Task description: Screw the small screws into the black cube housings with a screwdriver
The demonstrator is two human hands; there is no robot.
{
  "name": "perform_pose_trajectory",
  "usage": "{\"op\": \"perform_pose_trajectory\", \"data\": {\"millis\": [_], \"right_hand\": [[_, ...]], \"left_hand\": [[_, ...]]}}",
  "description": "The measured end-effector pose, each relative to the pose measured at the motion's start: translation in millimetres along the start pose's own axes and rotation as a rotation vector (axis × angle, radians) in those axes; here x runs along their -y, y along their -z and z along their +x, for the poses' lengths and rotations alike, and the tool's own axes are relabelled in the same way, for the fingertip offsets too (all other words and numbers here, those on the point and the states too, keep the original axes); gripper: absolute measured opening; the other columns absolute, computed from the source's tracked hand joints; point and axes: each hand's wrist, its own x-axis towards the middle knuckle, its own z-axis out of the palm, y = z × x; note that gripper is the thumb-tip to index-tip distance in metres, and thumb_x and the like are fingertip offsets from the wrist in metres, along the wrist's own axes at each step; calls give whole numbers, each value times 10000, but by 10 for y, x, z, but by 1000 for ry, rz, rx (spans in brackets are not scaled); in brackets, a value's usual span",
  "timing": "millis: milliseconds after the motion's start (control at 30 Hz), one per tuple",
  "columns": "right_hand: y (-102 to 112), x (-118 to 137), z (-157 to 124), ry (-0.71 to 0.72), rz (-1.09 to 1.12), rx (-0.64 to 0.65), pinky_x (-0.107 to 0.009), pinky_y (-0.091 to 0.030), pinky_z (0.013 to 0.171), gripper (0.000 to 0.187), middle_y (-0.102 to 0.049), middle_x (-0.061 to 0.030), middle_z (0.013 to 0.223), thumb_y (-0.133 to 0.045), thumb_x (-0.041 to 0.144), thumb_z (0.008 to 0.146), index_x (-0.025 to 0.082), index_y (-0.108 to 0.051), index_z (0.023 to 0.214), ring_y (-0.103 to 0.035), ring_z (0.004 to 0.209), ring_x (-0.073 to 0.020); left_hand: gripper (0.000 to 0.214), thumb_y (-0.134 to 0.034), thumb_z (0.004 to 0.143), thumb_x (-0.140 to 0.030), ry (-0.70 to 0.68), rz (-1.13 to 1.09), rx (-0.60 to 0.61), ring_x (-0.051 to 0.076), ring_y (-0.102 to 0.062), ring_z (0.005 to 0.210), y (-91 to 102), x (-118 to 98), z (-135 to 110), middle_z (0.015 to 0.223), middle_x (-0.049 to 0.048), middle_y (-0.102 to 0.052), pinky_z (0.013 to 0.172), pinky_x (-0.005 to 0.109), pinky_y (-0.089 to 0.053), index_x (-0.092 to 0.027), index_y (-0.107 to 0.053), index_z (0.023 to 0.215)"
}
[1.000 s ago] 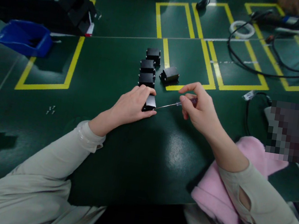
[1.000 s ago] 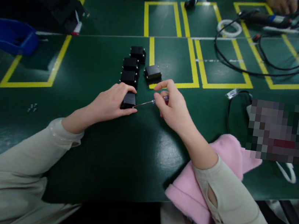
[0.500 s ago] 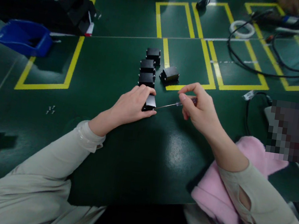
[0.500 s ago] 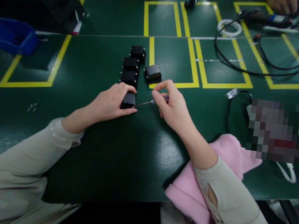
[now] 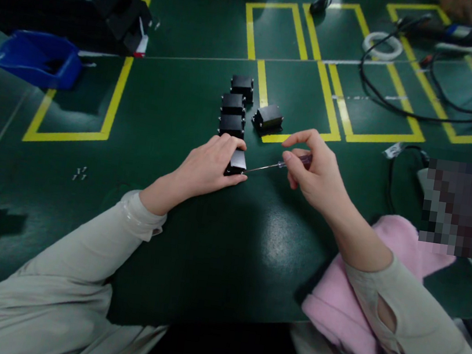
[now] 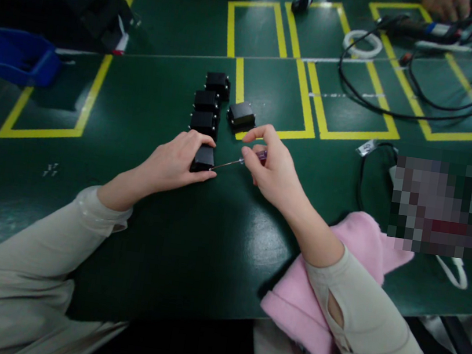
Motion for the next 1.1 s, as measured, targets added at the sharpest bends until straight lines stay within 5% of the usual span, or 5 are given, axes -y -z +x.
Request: {"op": "perform_pose_trajectory", "data": {"millis": [1100], "right_hand": [[-2, 7, 5, -11, 27, -6, -249, -302, 416, 113, -431, 121, 506, -574, 214, 949, 259, -473, 927, -446, 381, -76]], "left_hand": [[546, -662, 903, -483, 2, -10, -2, 300, -575, 1137, -4, 5, -7, 1287, 118, -573, 846, 400, -530, -203, -448, 1320]]}}
